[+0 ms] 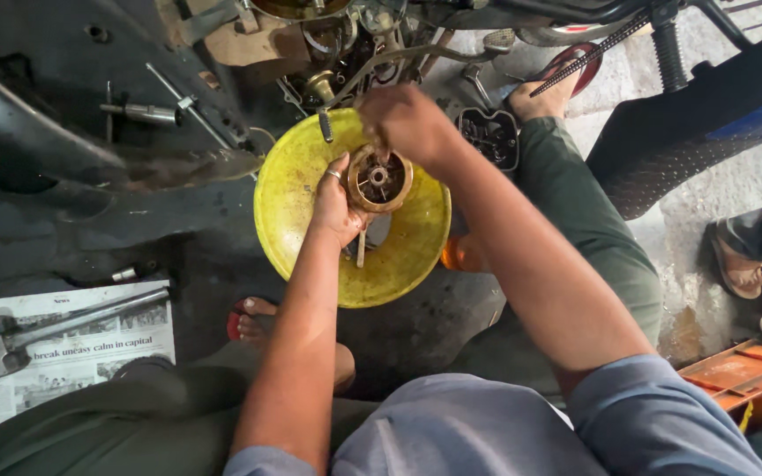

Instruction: The person sits on the floor of a motorcycle repair shop cleaning disassembled clutch components. They hold each metal part over a yellow basin, scrub it with a brush, and set cleaned pieces aside, then pour liquid from a plastic bottle over a part at the end.

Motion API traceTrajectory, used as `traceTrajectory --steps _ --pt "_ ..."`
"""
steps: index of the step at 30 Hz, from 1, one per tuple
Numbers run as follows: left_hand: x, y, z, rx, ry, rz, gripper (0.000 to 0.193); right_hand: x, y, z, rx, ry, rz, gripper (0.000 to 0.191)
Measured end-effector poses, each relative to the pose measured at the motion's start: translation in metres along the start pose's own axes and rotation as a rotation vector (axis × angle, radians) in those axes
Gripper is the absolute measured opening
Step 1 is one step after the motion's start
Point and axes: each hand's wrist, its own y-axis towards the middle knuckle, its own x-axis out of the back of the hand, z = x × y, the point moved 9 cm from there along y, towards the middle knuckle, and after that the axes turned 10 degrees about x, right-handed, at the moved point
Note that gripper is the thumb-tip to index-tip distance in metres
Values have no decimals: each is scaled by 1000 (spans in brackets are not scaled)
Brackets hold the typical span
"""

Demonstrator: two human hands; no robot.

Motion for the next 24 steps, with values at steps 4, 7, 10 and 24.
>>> traceTrajectory --steps 4,7,10,24 --pt "8 1 -5 -29 31 -15 45 24 -11 12 47 -322 -57 21" --pt "8 -2 -12 -72 162 3 45 25 -22 9 161 -528 35 23" --pt "7 -5 -16 -112 238 21 47 29 -34 -43 -43 -237 -8 25" --pt "64 -29 -43 -157 323 -405 50 -102 -134 -220 -274 -825 293 48"
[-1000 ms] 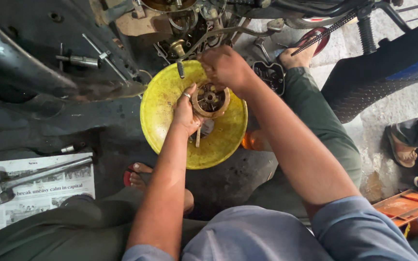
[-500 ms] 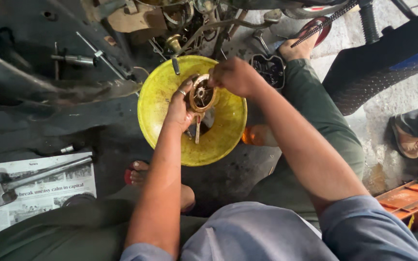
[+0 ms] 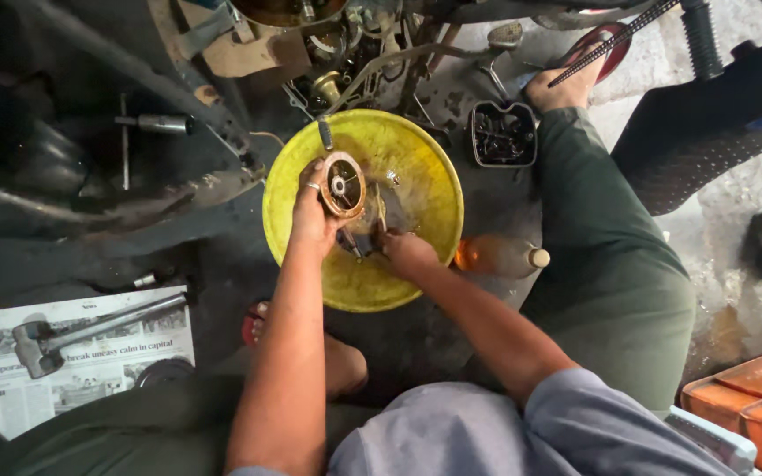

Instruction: The person sits on the floor of a motorcycle repair shop cleaning disassembled clutch components. They hold each metal part over a yellow basin, scrub it with a brush, and set cleaned pieces aside, then pour liquid from a plastic bottle over a part at the end.

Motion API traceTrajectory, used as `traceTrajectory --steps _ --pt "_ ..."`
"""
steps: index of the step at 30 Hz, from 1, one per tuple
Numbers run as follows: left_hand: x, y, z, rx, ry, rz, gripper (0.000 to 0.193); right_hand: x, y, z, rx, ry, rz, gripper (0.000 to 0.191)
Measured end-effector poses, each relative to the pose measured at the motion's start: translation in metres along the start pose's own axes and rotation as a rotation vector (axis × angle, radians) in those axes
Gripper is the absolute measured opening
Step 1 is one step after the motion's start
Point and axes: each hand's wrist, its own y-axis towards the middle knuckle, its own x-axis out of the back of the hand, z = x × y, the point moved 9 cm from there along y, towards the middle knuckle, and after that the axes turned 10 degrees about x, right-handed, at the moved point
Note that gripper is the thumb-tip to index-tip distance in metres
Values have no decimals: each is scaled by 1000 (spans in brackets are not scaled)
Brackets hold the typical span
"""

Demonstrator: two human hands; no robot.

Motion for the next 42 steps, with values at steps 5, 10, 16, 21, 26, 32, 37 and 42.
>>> traceTrajectory --steps 5,10,16,21,26,32,37,42 --pt "6 7 -7 -114 -33 45 51 12 -3 -31 -10 111 -228 36" --pt "0 5 -6 -91 -41 64 53 -5 -3 -51 19 -239 -80 43" --pt "-8 0 6 52 -79 64 49 -19 -10 -51 -41 -428 -63 37" --pt "-19 11 19 70 -122 251 54 -11 -25 -10 80 -646 -191 40" --pt "-36 5 40 248 -145 527 56 -1 -27 -2 104 -706 -238 36" --pt "-44 8 48 199 -99 498 39 -9 -22 -20 90 -623 -133 39" --pt "-44 14 50 201 -95 543 53 -47 -38 -4 161 -532 -53 24" --pt "-51 -2 59 313 -93 691 88 -59 -44 10 204 -399 22 21"
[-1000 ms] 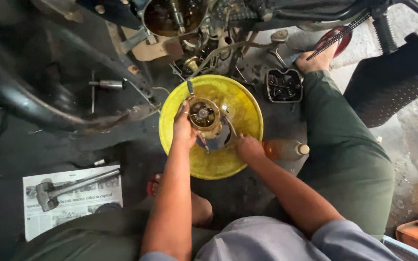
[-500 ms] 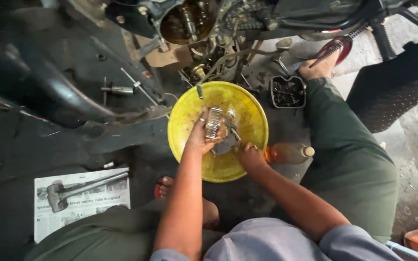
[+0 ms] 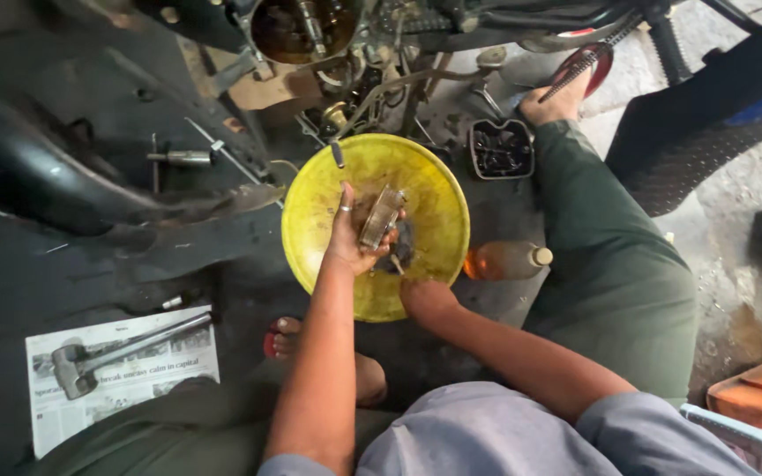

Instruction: The person sits on the floor of a motorcycle repair shop cleaning disassembled clutch components. They hold each metal part over a yellow basin, scrub it with a brush, and set cleaned pieces aside, then pour liquid from a plastic bottle over a part at the end.

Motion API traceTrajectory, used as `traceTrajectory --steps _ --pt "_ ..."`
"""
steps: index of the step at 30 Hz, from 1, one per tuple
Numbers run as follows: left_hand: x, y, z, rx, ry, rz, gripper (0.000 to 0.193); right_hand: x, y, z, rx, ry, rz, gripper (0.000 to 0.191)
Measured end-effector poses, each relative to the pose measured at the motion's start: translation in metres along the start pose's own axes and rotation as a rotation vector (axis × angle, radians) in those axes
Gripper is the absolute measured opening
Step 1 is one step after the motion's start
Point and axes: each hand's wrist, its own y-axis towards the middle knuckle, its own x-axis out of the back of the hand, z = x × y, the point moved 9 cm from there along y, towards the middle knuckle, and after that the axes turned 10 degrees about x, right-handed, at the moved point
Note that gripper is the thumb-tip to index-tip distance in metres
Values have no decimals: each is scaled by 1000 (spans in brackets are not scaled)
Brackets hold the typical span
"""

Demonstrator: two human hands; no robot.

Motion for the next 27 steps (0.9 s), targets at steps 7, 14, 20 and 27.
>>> traceTrajectory --steps 7,14,20,27 --pt "-25 4 22 70 -40 -21 94 2 -4 -23 -50 93 135 24" --pt "-53 1 31 116 -5 157 107 -10 -3 -28 -90 136 183 33" --pt "-64 9 52 151 -66 299 78 0 -1 -35 -154 219 83 48" --pt "-24 20 38 31 -38 -30 71 1 -7 -31 -177 223 129 45"
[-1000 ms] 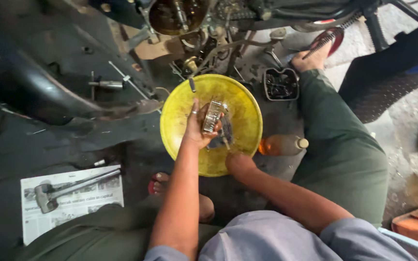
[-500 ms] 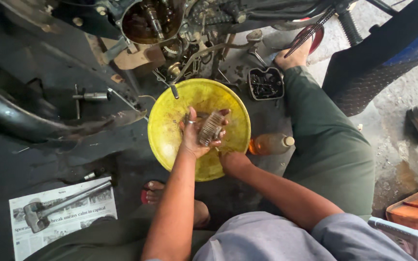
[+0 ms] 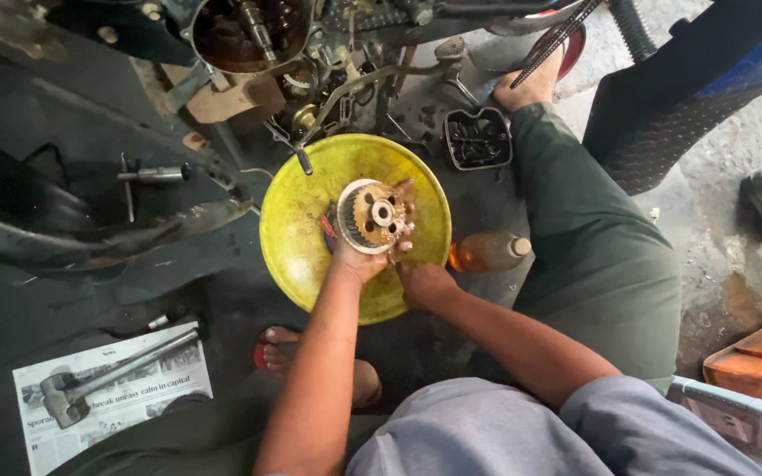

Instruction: The person sits on the floor of a motorcycle repair shop cleaning disassembled clutch components. They hold each metal part over a yellow basin, scrub it with a brush, and set cleaned pieces aside, then pour liquid from a plastic bottle over a part at the end.

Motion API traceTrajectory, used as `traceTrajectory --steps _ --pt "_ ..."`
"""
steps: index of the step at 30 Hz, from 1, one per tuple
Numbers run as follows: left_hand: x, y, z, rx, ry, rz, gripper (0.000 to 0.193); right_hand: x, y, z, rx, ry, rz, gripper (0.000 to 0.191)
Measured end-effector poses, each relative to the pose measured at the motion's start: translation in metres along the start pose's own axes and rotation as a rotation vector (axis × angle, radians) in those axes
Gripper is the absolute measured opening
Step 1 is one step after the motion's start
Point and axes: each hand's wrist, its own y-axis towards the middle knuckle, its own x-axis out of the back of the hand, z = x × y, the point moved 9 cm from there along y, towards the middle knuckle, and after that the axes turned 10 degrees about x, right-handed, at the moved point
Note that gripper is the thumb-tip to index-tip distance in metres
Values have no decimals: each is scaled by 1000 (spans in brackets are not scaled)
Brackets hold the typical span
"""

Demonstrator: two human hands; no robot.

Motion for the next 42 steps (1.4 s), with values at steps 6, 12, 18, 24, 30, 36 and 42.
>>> traceTrajectory --steps 6,12,18,24,30,36,42 --pt "35 -14 -33 -153 -113 -191 83 9 2 -21 -138 108 -37 46" --pt "45 -47 -61 -295 -138 -106 66 80 -13 -32 -103 517 -310 53" --pt "35 -53 -67 -349 -53 -28 57 169 -64 30 75 507 -626 49" --pt "51 -46 -72 -562 -97 -223 43 176 -55 78 19 311 -526 51" --pt "72 -49 -71 -666 3 -408 35 154 -28 85 106 121 -427 72" --pt "80 -43 -65 -682 -33 -396 32 141 -21 82 50 167 -381 65" --pt "85 -46 -66 -642 -53 -409 31 143 -22 89 91 193 -313 75"
